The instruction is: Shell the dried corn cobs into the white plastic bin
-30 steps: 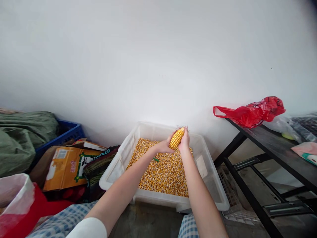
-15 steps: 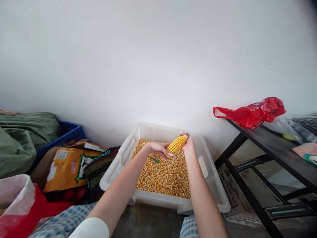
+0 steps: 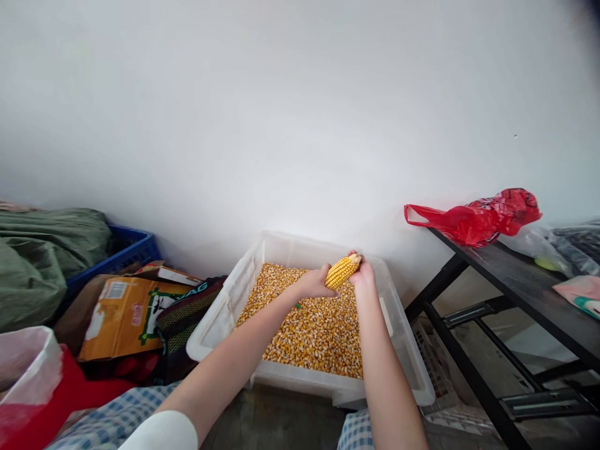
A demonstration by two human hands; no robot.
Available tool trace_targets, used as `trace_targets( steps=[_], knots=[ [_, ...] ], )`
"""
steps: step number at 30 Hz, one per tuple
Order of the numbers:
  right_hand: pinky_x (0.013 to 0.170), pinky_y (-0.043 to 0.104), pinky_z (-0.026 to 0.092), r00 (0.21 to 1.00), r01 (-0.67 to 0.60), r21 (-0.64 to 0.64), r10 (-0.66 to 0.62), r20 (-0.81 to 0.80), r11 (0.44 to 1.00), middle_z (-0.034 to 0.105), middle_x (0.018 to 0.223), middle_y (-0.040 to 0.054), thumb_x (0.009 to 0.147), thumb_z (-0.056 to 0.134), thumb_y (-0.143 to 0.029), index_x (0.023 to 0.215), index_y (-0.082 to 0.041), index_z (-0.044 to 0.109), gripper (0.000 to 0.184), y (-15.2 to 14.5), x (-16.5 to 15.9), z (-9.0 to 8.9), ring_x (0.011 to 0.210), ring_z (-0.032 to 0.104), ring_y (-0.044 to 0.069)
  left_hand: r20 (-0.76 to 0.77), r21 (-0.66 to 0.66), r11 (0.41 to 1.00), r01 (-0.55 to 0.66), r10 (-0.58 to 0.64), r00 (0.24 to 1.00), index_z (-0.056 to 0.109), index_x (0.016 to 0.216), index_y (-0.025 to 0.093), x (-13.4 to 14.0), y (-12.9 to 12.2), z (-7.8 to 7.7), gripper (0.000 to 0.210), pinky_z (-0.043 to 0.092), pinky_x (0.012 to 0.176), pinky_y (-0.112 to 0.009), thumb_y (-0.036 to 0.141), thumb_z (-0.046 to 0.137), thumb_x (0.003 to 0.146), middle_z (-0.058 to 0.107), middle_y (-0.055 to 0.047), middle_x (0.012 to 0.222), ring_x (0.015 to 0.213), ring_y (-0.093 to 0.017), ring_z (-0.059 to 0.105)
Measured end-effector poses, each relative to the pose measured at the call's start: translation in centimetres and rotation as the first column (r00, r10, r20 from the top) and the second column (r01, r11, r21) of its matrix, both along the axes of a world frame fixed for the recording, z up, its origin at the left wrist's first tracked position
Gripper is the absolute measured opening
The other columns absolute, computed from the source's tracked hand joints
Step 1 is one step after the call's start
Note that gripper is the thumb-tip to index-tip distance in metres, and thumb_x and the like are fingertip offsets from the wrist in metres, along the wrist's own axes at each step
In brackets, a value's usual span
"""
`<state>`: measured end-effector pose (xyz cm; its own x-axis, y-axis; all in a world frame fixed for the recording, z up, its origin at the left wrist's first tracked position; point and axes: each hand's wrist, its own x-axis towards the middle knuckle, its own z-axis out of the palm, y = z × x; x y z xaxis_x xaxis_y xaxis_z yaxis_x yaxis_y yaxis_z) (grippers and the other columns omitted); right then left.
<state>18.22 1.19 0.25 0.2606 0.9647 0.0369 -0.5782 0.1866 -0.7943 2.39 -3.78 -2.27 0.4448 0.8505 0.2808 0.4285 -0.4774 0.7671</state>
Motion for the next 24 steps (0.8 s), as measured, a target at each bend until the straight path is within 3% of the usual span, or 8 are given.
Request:
trace_targets(
  steps=[3,7,10,13,16,19,21,24],
  knots=[
    [0.046,0.023,0.047,0.994,-0.005,-0.081,-0.004,-0.111,0.997,0.045,0.037,-0.0048,0.076,0.03,-0.002,0.049,-0.018,0.04,0.033,-0.3,0.8,0.8,0.035,0.048,0.009,-0.016,-0.108,0.988,0.114,-0.117,0.993,0.041,0.098,0.019,-0.5,0.2,0.6,0.059,0.042,0.057,-0.027,0.042,0.072,0.054,0.052,0.0,0.076,0.065,-0.018,0.054],
    [0.039,0.017,0.039,0.981,0.005,-0.093,-0.023,-0.191,0.996,0.021,0.029,-0.0082,0.078,0.02,0.001,0.044,-0.018,0.022,0.039,-1.4,1.5,1.9,0.024,0.027,0.004,0.201,-0.307,0.902,0.303,-0.249,0.947,0.037,0.104,0.017,-0.4,0.4,0.2,0.06,0.045,0.055,-0.024,0.035,0.07,0.058,0.048,-0.004,0.093,0.073,-0.015,0.053],
    [0.033,0.016,0.027,0.981,-0.025,-0.1,0.005,-0.192,0.995,0.017,0.029,-0.0081,0.08,0.017,0.0,0.045,-0.018,0.02,0.039,-2.2,1.1,2.5,0.023,0.019,0.004,0.329,-0.357,0.866,0.351,-0.235,0.915,0.037,0.114,0.018,-0.1,0.6,-0.6,0.068,0.046,0.057,-0.024,0.027,0.071,0.057,0.046,-0.007,0.101,0.082,-0.017,0.052],
    [0.03,0.018,0.018,0.987,-0.06,-0.117,0.042,-0.153,0.991,0.018,0.03,-0.0079,0.084,0.019,-0.009,0.047,-0.019,0.024,0.04,-2.6,-0.2,2.9,0.024,0.016,0.006,0.387,-0.401,0.843,0.358,-0.198,0.9,0.031,0.125,0.023,-0.3,0.7,-0.9,0.078,0.048,0.06,-0.025,0.024,0.071,0.058,0.045,-0.009,0.109,0.088,-0.019,0.052],
    [0.031,0.02,0.011,0.994,-0.041,-0.114,0.029,-0.103,0.993,0.019,0.031,-0.0087,0.089,0.026,-0.029,0.05,-0.019,0.03,0.04,-2.7,-1.9,3.2,0.026,0.013,0.006,0.415,-0.43,0.83,0.355,-0.167,0.894,0.027,0.13,0.026,-0.7,0.7,-0.6,0.082,0.049,0.064,-0.028,0.024,0.069,0.059,0.044,-0.009,0.115,0.094,-0.021,0.051],
    [0.035,0.021,0.016,0.98,0.125,-0.051,-0.116,0.161,0.991,0.026,0.037,-0.0086,0.087,0.032,-0.042,0.055,-0.019,0.036,0.04,-2.9,-3.3,3.4,0.031,0.02,0.007,0.414,-0.437,0.831,0.344,-0.154,0.897,0.029,0.129,0.026,-1.2,0.7,-0.1,0.08,0.05,0.064,-0.028,0.024,0.069,0.059,0.044,-0.009,0.118,0.096,-0.022,0.051],
    [0.043,0.021,0.026,0.826,0.283,0.064,-0.277,0.491,0.957,0.039,0.046,-0.0053,0.086,0.031,-0.046,0.06,-0.019,0.042,0.039,-3.1,-3.8,3.3,0.04,0.034,0.009,0.396,-0.449,0.834,0.321,-0.136,0.908,0.033,0.127,0.026,-1.6,0.8,0.4,0.076,0.05,0.062,-0.027,0.024,0.068,0.059,0.045,-0.009,0.118,0.096,-0.022,0.052],
    [0.057,0.025,0.033,0.457,0.386,0.2,-0.375,0.807,0.901,0.057,0.066,0.0024,0.087,0.026,-0.047,0.075,-0.019,0.049,0.038,-3.4,-4.0,3.0,0.061,0.051,0.016,0.347,-0.464,0.853,0.24,-0.075,0.935,0.041,0.12,0.024,-2.5,1.2,1.1,0.066,0.049,0.057,-0.023,0.024,0.066,0.059,0.051,-0.007,0.112,0.09,-0.02,0.055]
  ],
)
